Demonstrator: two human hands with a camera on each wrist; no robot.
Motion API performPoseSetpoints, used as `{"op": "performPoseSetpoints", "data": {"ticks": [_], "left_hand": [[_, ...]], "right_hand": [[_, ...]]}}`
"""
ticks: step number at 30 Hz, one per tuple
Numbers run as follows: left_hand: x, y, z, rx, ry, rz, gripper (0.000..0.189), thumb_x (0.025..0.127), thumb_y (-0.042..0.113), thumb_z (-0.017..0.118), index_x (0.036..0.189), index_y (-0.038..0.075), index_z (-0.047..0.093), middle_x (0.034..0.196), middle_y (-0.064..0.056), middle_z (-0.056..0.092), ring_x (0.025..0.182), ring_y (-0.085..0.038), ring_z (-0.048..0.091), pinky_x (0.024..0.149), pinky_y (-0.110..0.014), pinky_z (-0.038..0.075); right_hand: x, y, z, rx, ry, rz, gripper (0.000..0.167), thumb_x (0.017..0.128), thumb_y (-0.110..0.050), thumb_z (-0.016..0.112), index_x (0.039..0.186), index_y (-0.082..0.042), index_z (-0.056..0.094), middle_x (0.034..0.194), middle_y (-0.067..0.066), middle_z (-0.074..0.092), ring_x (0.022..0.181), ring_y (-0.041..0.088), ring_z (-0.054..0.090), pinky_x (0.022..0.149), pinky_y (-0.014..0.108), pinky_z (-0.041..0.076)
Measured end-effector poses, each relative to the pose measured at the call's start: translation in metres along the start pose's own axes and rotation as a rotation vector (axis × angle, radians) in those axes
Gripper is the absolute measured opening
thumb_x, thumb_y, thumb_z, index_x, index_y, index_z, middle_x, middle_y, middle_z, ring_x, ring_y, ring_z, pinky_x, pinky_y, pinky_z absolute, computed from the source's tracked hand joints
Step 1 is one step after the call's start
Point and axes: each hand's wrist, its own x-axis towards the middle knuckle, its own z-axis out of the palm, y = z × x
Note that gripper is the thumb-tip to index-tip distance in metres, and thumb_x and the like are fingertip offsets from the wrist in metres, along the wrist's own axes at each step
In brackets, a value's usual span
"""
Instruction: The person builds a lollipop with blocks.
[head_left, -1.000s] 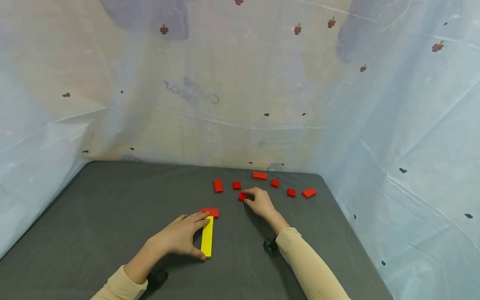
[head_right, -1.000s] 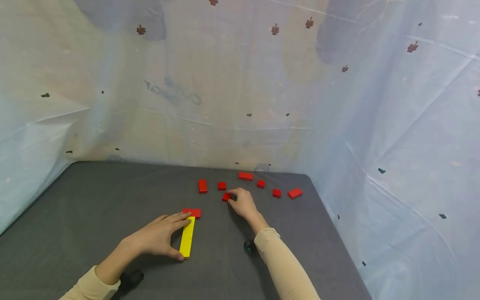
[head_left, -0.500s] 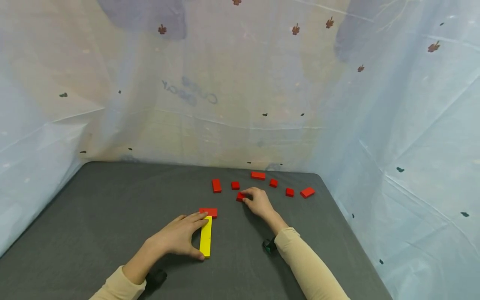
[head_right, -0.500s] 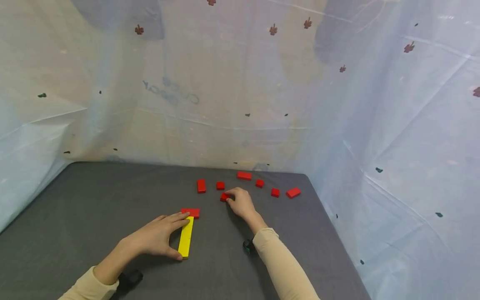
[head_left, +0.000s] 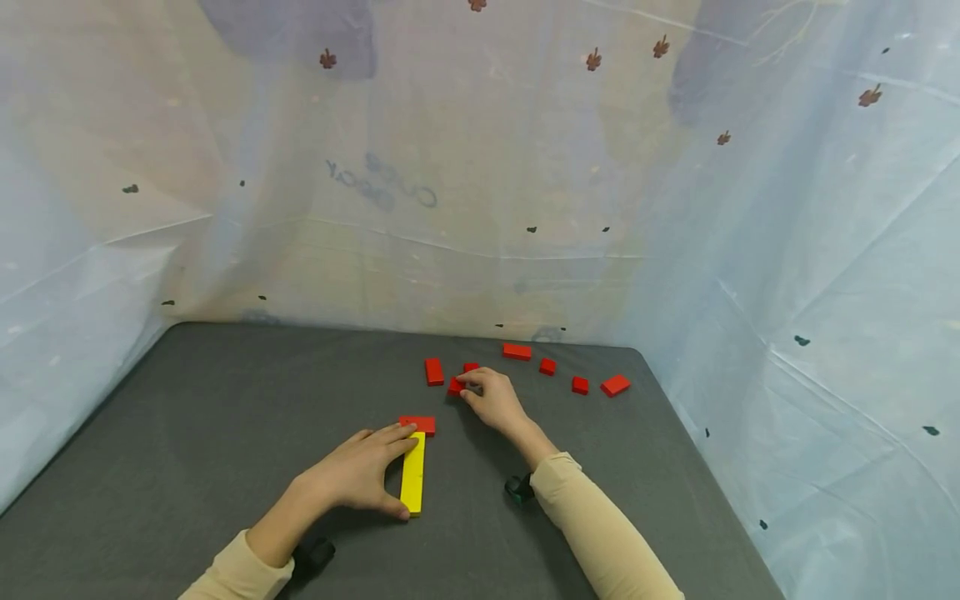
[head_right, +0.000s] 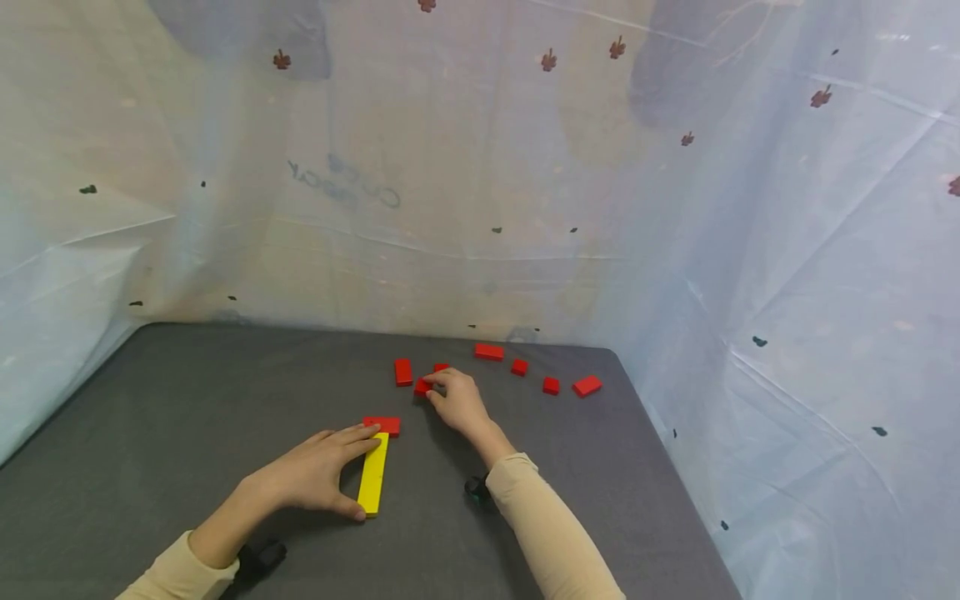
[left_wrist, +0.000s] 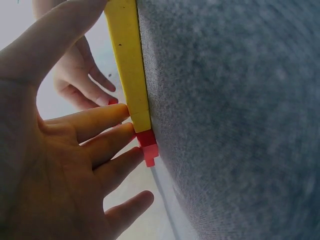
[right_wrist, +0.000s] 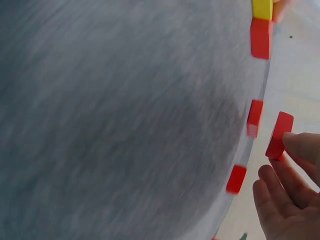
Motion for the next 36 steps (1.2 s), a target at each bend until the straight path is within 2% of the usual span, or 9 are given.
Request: {"op": "performPoseSetpoints", "data": {"ticks": [11,21,28,36], "left_hand": [[0.001,-0.001,0.001,0.002,0.000,0.002,0.107,0.068,0.064,0.091,0.152,0.008,0.054,0.164,-0.010,0.041,0.151,-0.034,0.037,0.116,-0.067,0.030],[0.001,-0.001,0.000,-0.002,0.004,0.012,0.107,0.068,0.064,0.090,0.151,0.006,0.054,0.164,-0.012,0.041,0.151,-0.035,0.037,0.116,-0.066,0.031],[0.000,0.000,0.000,-0.008,0.003,0.002,0.108,0.069,0.063,0.090,0.153,0.007,0.053,0.164,-0.012,0.040,0.151,-0.034,0.036,0.117,-0.067,0.030],[0.000,-0.001,-0.002,0.002,-0.001,0.010,0.107,0.069,0.063,0.089,0.152,0.006,0.053,0.163,-0.013,0.041,0.151,-0.035,0.038,0.116,-0.066,0.031]], "right_hand": [[0.005,-0.023,0.017,0.030,-0.095,-0.075,0.029,0.101,-0.011,0.069,0.129,-0.006,0.073,0.129,0.011,0.070,0.115,0.027,0.067,0.095,0.041,0.057],[0.009,-0.042,0.026,-0.016,-0.201,-0.117,0.029,0.101,-0.012,0.069,0.130,-0.008,0.073,0.131,0.008,0.070,0.119,0.023,0.066,0.101,0.037,0.054],[0.011,-0.047,0.030,-0.037,-0.232,-0.107,0.029,0.102,-0.012,0.067,0.130,-0.010,0.074,0.130,0.005,0.071,0.120,0.022,0.066,0.104,0.036,0.052],[0.013,-0.049,0.033,-0.052,-0.254,-0.145,0.027,0.103,-0.013,0.066,0.129,-0.012,0.075,0.129,0.004,0.072,0.122,0.020,0.065,0.106,0.035,0.051]]}}
